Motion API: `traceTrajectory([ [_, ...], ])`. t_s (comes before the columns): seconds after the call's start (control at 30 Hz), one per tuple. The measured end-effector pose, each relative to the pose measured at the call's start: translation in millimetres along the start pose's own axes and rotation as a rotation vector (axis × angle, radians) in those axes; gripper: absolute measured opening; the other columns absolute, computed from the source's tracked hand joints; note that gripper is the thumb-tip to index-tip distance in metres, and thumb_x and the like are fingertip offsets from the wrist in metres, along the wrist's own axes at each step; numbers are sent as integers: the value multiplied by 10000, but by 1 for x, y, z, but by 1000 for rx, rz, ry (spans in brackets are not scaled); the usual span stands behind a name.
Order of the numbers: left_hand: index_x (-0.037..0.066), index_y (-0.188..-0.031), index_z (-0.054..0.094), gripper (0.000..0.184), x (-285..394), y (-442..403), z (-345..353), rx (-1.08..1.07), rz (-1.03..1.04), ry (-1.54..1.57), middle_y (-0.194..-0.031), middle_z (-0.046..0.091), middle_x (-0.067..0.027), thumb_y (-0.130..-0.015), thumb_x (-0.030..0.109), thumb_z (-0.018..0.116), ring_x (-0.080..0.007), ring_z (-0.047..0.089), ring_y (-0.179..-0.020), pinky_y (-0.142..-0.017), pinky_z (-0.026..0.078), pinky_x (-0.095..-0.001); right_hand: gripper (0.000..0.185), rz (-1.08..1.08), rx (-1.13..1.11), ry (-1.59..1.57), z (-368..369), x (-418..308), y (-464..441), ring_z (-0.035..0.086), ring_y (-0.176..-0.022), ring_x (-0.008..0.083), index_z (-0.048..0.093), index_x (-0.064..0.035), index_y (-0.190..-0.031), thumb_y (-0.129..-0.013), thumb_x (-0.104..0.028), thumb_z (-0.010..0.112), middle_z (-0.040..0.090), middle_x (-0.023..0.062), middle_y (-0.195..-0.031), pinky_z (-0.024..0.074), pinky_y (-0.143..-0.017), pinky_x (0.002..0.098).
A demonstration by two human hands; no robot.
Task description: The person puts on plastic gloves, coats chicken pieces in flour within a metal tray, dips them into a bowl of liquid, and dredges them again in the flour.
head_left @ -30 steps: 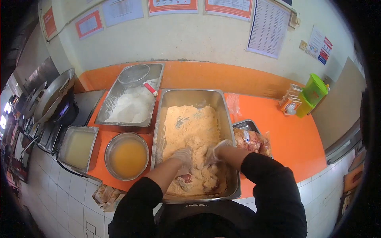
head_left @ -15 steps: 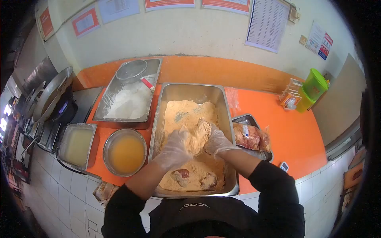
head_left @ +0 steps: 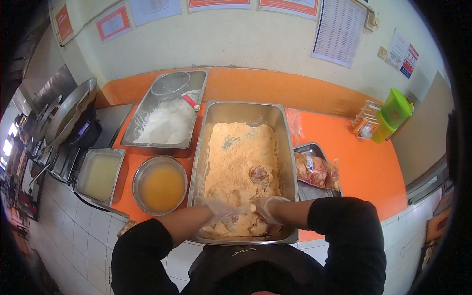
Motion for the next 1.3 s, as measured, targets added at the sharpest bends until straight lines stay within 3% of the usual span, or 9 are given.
traceTrajectory([
  [0.07, 44, -966, 628, 444, 16, 7, -9, 35, -41, -329, -890, 633, -168, -838, 442, 477, -312, 605, -783, -720, 471, -399, 319, -1, 28, -264, -4, -6, -3, 554, -924, 167, 580, -156, -1078, -904, -303, 357, 588, 57, -1042, 392, -841, 285],
  [0.27, 52, -818, 648, 288, 28, -6, -15, 181, 472, -1292, -775, 629, -172, -762, 313, 540, -317, 616, -741, -651, 475, -387, 260, -66, 185, -838, 57, 30, -93, 580, -775, 221, 616, -93, -1014, -861, -272, 506, 632, 78, -891, 451, -709, 346],
  [0.37, 55, -849, 654, 288, 35, 10, -30, 463, 662, -1213, -764, 633, -158, -750, 297, 534, -319, 621, -716, -666, 479, -371, 287, -149, 299, -491, 9, 18, -70, 586, -721, 250, 633, -76, -968, -859, -310, 507, 638, 102, -846, 459, -689, 361],
  [0.47, 78, -934, 651, 327, 50, 49, -29, 165, 122, -821, -809, 633, -170, -721, 306, 554, -293, 619, -824, -721, 475, -359, 287, -110, 138, 17, -2, 7, -47, 594, -721, 266, 634, -66, -937, -860, -307, 497, 633, 119, -810, 460, -685, 361],
  [0.53, 94, -957, 652, 347, 37, 42, -17, 240, 175, -1025, -867, 629, -181, -699, 312, 576, -285, 589, -932, -762, 465, -363, 277, 121, -135, -60, -9, -17, 5, 605, -763, 283, 626, -56, -933, -861, -284, 486, 633, 125, -826, 464, -700, 366],
  [0.77, 33, -948, 644, 318, 9, -7, 0, 455, -74, -1312, -964, 616, -203, -675, 195, 619, -290, 548, -1043, -818, 453, -390, 243, -81, 453, 108, 42, -23, -40, 621, -790, 347, 605, -41, -942, -813, -219, 504, 632, 173, -820, 488, -688, 398],
  [1.03, 68, -840, 666, 199, 37, 22, -33, 489, 152, -972, -837, 629, -191, -668, 151, 611, -303, 620, -834, -709, 498, -380, 249, 89, 320, 76, -38, -23, 13, 621, -778, 334, 617, -54, -918, -721, -197, 562, 623, 195, -825, 493, -683, 404],
  [1.13, 49, -827, 658, 204, 46, 30, -45, 578, 282, -1044, -782, 631, -183, -666, 161, 603, -308, 619, -823, -702, 494, -395, 306, -146, 330, 414, -42, -30, 9, 621, -770, 317, 615, -91, -966, -717, -264, 576, 624, 203, -844, 492, -689, 392],
  [1.3, 33, -883, 634, 263, 54, 55, -46, 512, 330, -1074, -766, 635, -162, -679, 192, 585, -307, 622, -782, -703, 487, -391, 440, -33, 148, 63, -31, 3, -10, 594, -856, 290, 562, -148, -1112, -754, -404, 578, 615, 163, -967, 472, -746, 353],
])
Point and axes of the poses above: each hand's wrist, its own y-axis away from the middle knuckle, its own z-axis out of the palm, x = y × z, the point moved 6 cm from there along -y, towards the middle knuckle
